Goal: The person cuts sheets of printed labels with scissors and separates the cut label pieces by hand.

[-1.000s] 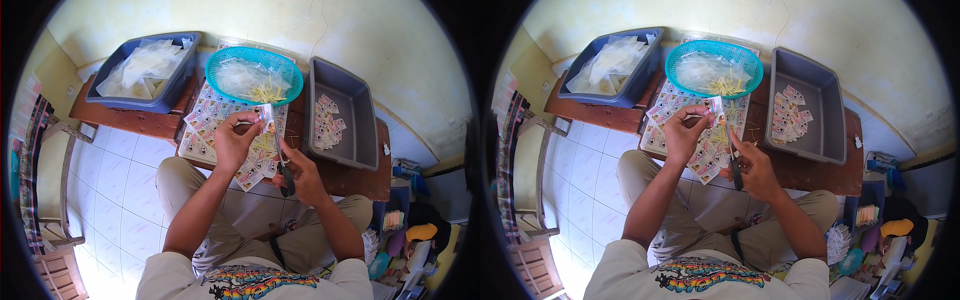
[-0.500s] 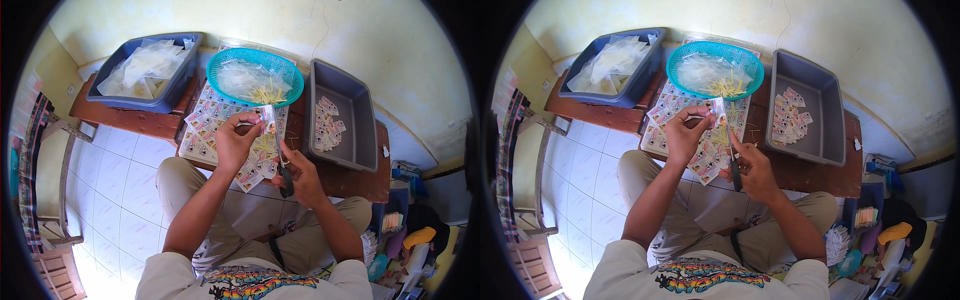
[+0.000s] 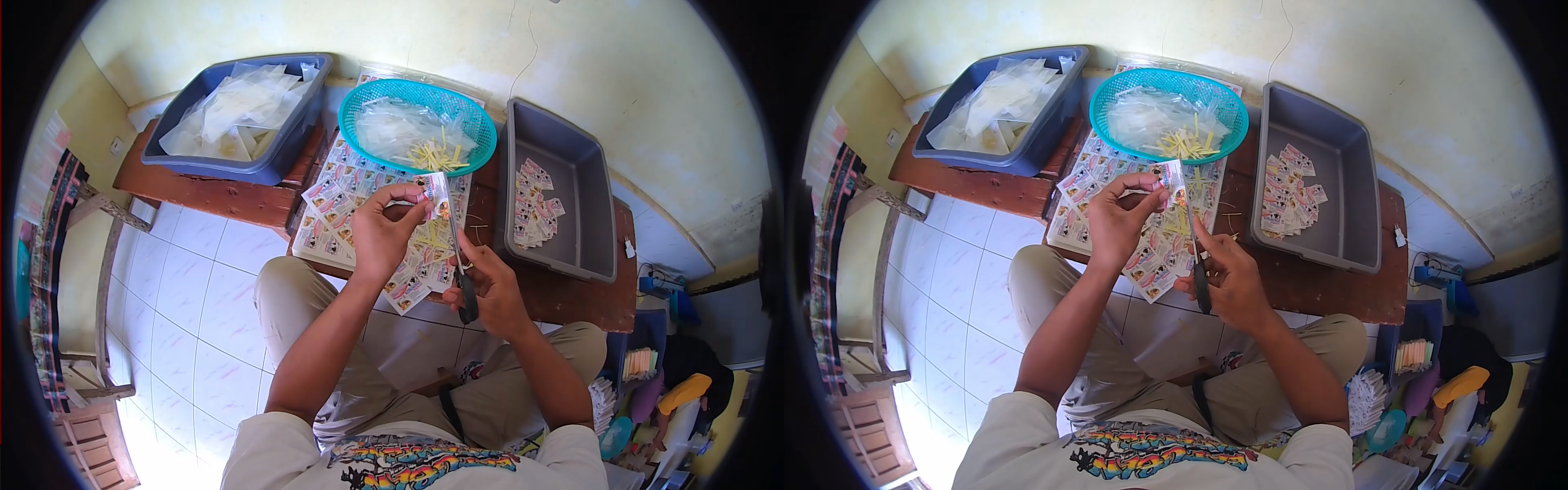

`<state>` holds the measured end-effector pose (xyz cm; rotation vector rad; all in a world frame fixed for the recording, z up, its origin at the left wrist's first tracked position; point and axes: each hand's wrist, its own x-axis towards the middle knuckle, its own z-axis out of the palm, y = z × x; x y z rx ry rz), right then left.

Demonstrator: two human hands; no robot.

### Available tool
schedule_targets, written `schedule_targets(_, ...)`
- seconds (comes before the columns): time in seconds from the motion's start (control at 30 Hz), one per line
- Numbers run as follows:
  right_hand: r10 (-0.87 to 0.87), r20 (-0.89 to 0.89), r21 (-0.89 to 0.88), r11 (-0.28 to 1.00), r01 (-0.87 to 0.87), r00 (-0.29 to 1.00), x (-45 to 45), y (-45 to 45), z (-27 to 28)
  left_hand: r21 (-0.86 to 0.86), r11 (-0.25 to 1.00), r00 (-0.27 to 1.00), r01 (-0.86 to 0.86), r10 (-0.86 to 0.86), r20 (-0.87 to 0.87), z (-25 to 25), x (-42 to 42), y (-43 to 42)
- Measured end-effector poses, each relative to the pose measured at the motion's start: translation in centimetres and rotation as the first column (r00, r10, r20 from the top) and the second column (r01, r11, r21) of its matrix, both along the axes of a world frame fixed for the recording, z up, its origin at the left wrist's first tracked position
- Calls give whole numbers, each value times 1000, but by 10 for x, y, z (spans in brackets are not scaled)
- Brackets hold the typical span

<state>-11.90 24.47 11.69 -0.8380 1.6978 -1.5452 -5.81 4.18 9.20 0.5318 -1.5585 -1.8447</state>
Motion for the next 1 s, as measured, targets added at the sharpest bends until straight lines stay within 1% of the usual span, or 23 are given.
schedule_targets(0.3,-5,2,-2,1000,5,1000,1,0,3,14,1000,1000,4,-5,9,2,1,0)
schedule_targets(0.6,10,-34,9,1000,-10,999,-1,1,1,23,1000,1000,18,-18,16,0,1,-2)
schedule_targets(0.7,9,6,6,1000,-9,1000,-1,2,0,20,1000,1000,18,-18,19,0,2,-2)
schedule_targets(0.8,11,-42,19,1000,-10,999,-1,2,0,21,1000,1000,16,-17,22,0,2,-2)
schedule_targets(0.87,5,-7,28,1000,-5,1000,-1,2,-1,25,1000,1000,15,-16,23,0,1,-2)
schedule_targets(1.0,7,-6,29,1000,-7,1000,-1,2,0,14,1000,1000,13,-13,24,1,2,-3)
